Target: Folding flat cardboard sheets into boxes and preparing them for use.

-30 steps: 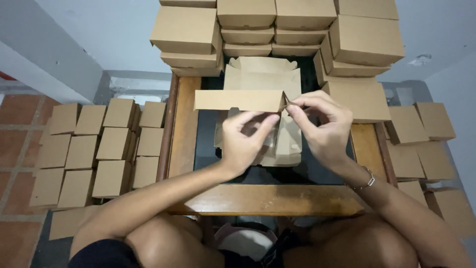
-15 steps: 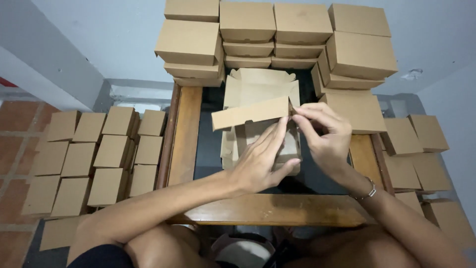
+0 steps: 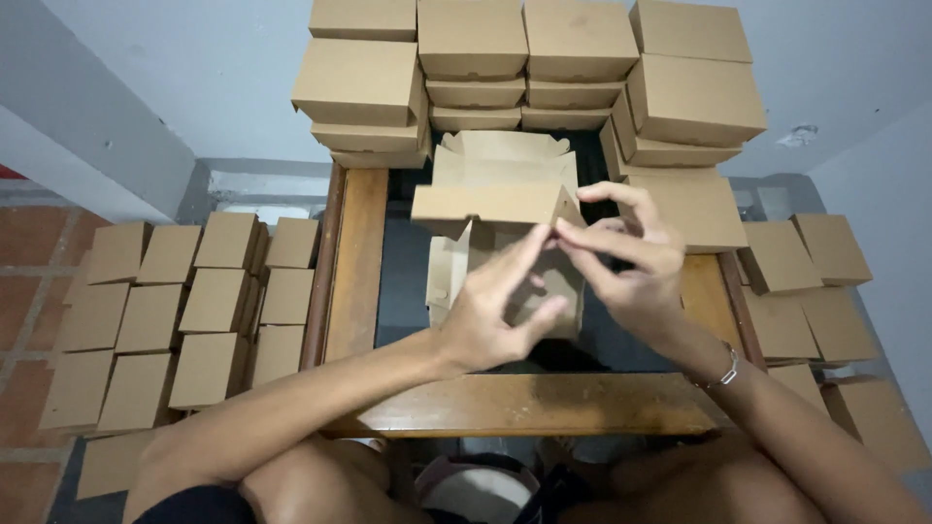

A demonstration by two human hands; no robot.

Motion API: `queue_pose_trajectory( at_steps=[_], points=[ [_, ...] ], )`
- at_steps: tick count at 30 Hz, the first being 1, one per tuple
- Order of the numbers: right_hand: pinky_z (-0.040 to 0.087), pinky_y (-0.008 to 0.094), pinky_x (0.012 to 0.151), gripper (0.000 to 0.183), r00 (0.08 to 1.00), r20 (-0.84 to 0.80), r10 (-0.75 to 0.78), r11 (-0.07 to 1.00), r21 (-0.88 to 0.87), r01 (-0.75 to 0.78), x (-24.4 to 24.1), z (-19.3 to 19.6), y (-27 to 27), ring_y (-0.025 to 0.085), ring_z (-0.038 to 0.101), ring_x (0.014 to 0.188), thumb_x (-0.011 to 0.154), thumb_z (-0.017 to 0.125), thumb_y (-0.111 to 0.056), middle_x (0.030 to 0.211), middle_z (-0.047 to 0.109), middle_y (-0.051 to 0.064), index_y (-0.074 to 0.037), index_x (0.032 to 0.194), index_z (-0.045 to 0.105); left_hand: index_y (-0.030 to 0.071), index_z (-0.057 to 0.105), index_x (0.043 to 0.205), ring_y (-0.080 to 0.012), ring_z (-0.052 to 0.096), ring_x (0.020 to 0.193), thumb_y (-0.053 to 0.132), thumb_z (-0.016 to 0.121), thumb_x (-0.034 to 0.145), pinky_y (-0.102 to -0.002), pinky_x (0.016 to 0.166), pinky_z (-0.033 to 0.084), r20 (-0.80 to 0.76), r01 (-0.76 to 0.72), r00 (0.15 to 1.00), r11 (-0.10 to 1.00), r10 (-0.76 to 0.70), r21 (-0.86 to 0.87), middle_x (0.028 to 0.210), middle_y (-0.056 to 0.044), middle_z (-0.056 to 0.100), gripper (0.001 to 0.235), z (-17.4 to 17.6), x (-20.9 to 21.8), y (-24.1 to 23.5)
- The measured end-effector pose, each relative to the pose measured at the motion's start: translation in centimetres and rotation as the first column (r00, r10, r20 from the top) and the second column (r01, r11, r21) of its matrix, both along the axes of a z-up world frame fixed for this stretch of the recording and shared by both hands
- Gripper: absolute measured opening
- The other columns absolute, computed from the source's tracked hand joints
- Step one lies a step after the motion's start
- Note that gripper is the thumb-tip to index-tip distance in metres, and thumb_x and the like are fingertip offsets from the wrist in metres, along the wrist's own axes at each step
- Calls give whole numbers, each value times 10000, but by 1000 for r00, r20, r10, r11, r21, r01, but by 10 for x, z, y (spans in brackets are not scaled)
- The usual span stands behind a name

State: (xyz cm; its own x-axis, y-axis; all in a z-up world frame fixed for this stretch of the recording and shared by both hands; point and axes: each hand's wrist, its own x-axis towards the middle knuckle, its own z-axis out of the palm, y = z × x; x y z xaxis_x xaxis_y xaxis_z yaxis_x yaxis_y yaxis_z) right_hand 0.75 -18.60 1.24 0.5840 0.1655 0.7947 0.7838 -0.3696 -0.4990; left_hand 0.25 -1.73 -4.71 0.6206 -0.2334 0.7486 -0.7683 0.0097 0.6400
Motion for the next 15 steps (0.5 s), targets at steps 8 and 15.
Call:
queue_pose_trajectory(
  at_steps=[8,15],
  points=[
    [619,364,778,278,989,145,-25,989,-138,45,2,-20,20,317,701,935,810,850,29,1201,659,240,-94,1058,819,5,742,1142,-160,746,805,58,763,895,-263,596,621,-366,-196,926,947,92,-255,944,-161,795,253,23,16,14],
    [600,411,745,155,995,98,10,968,-251,15,12,-51,1,299,696,820,802,823,-16,1101,674,187,-82,942,813,106,797,904,-249,747,629,95,829,834,-325,567,581,77,-252,964,967,253,-29,770,-83,781,78,42,16,18]
  ],
)
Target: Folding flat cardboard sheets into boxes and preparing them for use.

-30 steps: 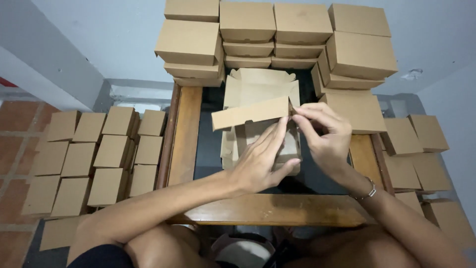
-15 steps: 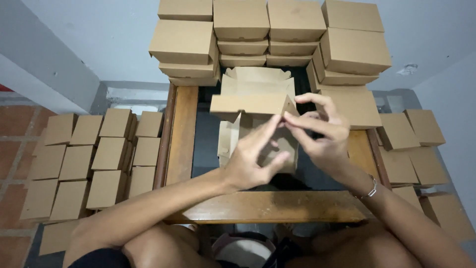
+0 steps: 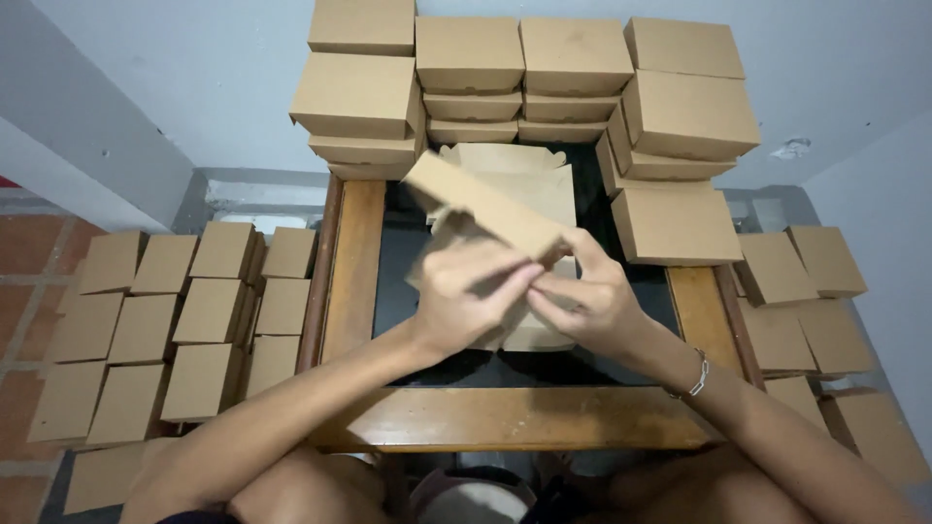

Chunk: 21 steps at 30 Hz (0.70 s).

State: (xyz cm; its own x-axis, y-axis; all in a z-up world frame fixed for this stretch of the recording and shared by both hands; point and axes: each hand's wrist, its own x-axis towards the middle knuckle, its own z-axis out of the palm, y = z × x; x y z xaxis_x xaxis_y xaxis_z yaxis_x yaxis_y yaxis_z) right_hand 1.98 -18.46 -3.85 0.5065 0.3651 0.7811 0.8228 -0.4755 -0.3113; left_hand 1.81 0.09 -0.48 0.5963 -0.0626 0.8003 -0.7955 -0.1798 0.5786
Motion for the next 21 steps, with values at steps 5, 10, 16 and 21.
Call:
queue_pose_trajectory(
  at_steps=[5,10,16,21],
  points=[
    [604,436,735,53,1000,11,-10,995,-94,11,-1,18,1,328,708,813,798,821,-55,1013,672,179,-75,837,790,184,751,841,-172,632,587,193,609,990,-299,543,538,397,-91,917,956,-29,279,715,34,682,206,-13,17,5],
    [601,459,746,169,964,-171,-204,940,-310,144,1,19,-5,350,703,1003,822,822,-243,1090,674,147,-88,877,780,147,700,840,-178,619,617,278,512,1068,-278,565,484,678,-322,730,830,-89,456,724,2,629,323,-27,54,3],
    [575,473,967,398,679,-503,-535,676,-737,-13,8,30,-13,301,645,1266,960,631,-391,1342,686,93,-194,1300,691,133,721,907,-187,685,660,213,686,909,-304,602,494,667,-553,737,468,-113,690,787,-24,666,88,-92,92,-11],
    [588,348,910,345,764,-367,-531,600,-799,33,29,-32,-26,210,647,1217,997,534,-444,1313,664,-1,-228,1217,687,174,787,869,-160,712,655,146,677,833,-323,567,471,408,-414,909,290,84,863,749,13,727,119,-107,77,-30]
  ],
)
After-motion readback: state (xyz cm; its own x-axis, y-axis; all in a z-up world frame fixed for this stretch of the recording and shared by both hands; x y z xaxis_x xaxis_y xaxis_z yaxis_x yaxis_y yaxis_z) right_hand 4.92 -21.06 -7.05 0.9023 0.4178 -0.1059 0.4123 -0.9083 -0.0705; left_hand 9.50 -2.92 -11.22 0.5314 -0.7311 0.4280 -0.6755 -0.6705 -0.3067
